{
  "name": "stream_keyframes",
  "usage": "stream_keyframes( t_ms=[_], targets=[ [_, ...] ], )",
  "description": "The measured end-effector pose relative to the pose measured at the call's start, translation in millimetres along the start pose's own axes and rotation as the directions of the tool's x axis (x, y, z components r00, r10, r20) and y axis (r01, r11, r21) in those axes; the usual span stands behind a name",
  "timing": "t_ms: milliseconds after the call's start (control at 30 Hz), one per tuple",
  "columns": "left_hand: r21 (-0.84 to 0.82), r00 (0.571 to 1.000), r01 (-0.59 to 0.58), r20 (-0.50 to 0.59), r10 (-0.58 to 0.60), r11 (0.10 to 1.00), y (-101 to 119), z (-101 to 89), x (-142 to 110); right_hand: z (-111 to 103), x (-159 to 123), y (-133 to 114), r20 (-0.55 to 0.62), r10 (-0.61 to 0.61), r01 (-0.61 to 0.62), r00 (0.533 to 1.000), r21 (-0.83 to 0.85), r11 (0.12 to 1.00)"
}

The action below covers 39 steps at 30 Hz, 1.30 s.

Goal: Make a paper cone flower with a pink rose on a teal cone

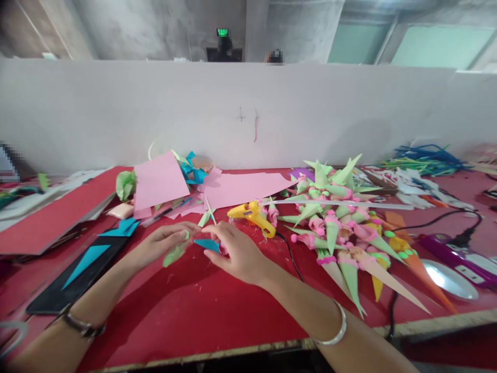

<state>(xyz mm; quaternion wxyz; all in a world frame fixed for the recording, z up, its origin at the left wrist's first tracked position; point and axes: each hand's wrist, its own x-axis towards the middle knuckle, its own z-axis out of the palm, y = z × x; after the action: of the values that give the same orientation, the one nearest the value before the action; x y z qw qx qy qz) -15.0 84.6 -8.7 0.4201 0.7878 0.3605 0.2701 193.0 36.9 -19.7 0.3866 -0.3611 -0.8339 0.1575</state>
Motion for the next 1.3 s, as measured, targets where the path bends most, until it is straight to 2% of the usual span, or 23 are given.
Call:
stream_keyframes(
  t_ms=[133,267,333,467,633,833,933,1000,1033,1100,1133,1200,1233,1267,1300],
  targets=[
    [-0.179,0.993,0.087,0.092,-0.071,0.98,6.9,23.2,-0.9,5.6,1.3,-8.1,-0.001,-0.011,0.011,1.0,0.045,0.999],
    [-0.209,0.999,0.037,0.021,-0.034,0.977,3.5,46.3,4.4,12.5,4.1,-8.5,-0.015,0.049,-0.048,0.999,0.067,0.997],
    [-0.23,0.999,0.051,0.012,-0.05,0.972,0.1,52.4,6.5,13.7,4.8,-7.1,-0.019,0.094,-0.091,0.995,0.113,0.989],
    [-0.3,0.991,0.134,0.048,-0.125,0.945,-4.4,54.2,6.9,10.0,5.1,-5.8,-0.017,0.149,-0.142,0.989,0.202,0.969],
    [-0.332,0.995,0.081,0.076,-0.059,0.94,-0.7,49.2,4.5,6.9,5.2,-5.4,-0.007,0.157,-0.149,0.988,0.267,0.952],
    [-0.297,0.995,0.094,0.061,-0.079,0.95,3.6,47.6,3.7,6.7,5.8,-6.5,-0.052,0.201,-0.18,0.978,0.275,0.945],
    [-0.195,0.997,0.068,-0.031,-0.076,0.978,2.9,40.9,4.6,3.1,6.5,-5.9,-0.117,0.138,-0.112,0.984,0.208,0.972],
    [-0.01,0.979,0.1,-0.176,-0.1,0.995,0.7,30.0,5.0,1.1,7.0,-4.0,-0.172,0.104,-0.076,0.98,0.159,0.984],
    [0.125,0.954,0.143,-0.28,-0.103,0.982,-0.9,23.3,5.2,0.6,7.2,-2.7,-0.194,0.104,-0.074,0.975,0.156,0.985],
    [0.437,0.894,0.249,-0.446,-0.032,0.864,-4.5,10.4,5.6,1.2,7.2,0.1,-0.204,0.134,-0.092,0.97,0.203,0.975],
    [0.556,0.872,0.267,-0.487,0.048,0.787,-6.0,5.9,5.8,2.2,6.9,1.3,-0.184,0.155,-0.107,0.971,0.246,0.963],
    [0.713,0.852,0.233,-0.478,0.215,0.661,-7.3,3.4,6.0,4.9,5.9,2.7,-0.133,0.2,-0.147,0.971,0.33,0.932],
    [0.742,0.854,0.181,-0.445,0.272,0.646,-6.7,6.0,6.0,6.2,5.2,2.9,-0.115,0.219,-0.165,0.969,0.358,0.919],
    [0.735,0.867,0.107,-0.399,0.3,0.669,-5.4,11.0,5.7,7.1,4.7,2.7,-0.106,0.231,-0.177,0.967,0.372,0.911],
    [0.685,0.889,0.012,-0.341,0.306,0.729,-3.6,17.9,5.3,7.7,4.3,2.3,-0.105,0.235,-0.181,0.966,0.371,0.911]
  ],
)
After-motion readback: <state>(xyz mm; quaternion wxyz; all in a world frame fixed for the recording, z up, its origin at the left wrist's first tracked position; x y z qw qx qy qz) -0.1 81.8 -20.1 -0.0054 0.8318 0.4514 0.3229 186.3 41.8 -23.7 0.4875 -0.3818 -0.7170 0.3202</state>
